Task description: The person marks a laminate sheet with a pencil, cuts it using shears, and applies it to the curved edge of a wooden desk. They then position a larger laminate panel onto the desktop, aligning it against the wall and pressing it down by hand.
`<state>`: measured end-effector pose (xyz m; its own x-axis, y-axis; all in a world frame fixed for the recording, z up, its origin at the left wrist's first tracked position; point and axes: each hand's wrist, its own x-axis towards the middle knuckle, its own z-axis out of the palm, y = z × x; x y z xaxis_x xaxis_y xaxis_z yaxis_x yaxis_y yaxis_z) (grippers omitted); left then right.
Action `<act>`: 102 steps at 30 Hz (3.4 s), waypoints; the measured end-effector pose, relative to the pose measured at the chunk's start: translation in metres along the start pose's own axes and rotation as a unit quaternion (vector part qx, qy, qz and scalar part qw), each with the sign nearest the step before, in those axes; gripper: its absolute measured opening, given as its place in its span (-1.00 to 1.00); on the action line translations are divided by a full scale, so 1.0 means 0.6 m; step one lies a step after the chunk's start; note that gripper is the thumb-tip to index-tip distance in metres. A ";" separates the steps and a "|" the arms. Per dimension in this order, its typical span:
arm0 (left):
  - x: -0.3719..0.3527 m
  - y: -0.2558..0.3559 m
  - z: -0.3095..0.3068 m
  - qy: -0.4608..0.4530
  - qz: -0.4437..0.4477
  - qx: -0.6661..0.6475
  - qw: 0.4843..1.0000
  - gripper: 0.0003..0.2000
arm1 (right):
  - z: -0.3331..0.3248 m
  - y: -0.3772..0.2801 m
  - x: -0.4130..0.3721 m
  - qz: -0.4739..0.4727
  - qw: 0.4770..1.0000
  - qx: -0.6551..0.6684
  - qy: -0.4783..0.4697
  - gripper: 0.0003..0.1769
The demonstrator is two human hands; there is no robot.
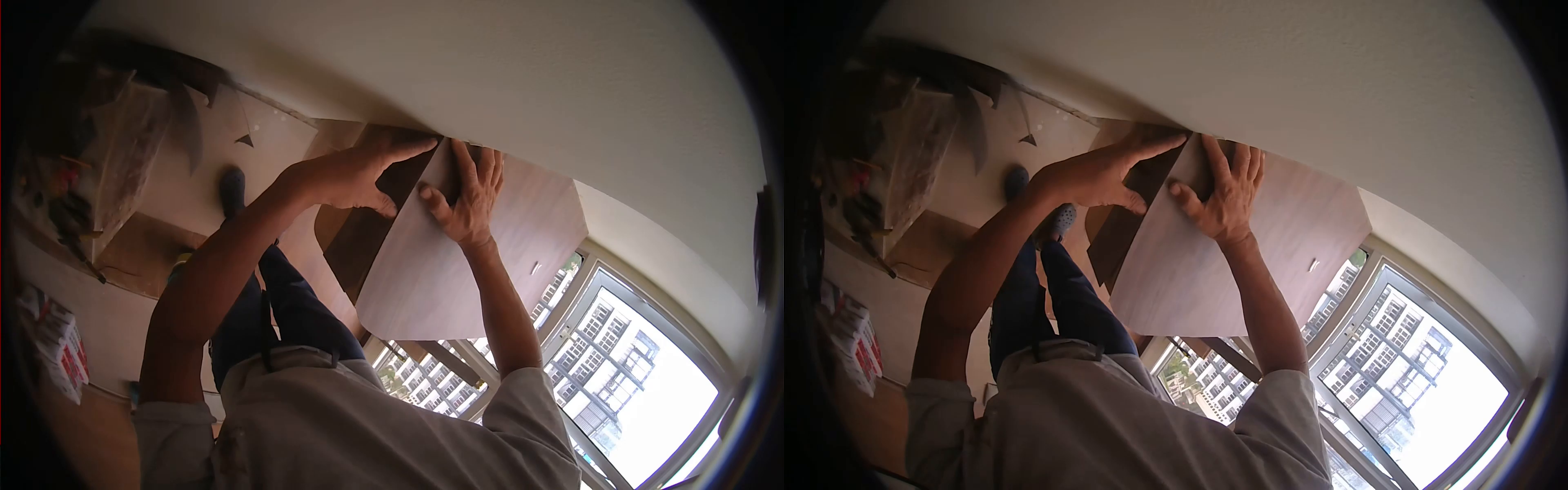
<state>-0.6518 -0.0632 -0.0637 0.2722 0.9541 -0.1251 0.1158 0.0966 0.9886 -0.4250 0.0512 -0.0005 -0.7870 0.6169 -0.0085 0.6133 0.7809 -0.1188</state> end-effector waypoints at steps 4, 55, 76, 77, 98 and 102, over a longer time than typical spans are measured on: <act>0.005 0.005 -0.002 0.004 0.014 0.003 1.000 0.13 | 0.002 0.005 -0.004 -0.017 1.000 -0.018 0.007 0.08; -0.045 -0.026 0.047 0.114 0.080 -0.068 0.988 -0.33 | 0.016 0.012 -0.003 -0.022 1.000 0.004 0.008 0.21; -0.057 -0.016 0.055 0.064 0.052 -0.088 0.993 -0.39 | 0.009 -0.003 -0.002 0.022 1.000 0.009 0.005 0.07; -0.058 -0.015 0.056 0.066 0.048 -0.105 0.991 -0.41 | 0.008 -0.003 -0.001 0.022 1.000 0.012 0.010 0.07; -0.061 0.000 0.059 0.114 0.007 -0.111 0.987 -0.40 | 0.013 -0.001 0.000 0.002 1.000 0.003 0.022 0.09; -0.057 -0.018 0.064 0.110 0.041 -0.097 0.988 -0.41 | 0.016 0.002 -0.001 0.006 1.000 0.011 0.017 0.10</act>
<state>-0.6257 -0.1080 -0.0732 0.0554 0.9975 -0.0446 -0.0884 0.0494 0.9949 -0.4245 0.0507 -0.0099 -0.7769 0.6291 0.0243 0.6205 0.7716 -0.1403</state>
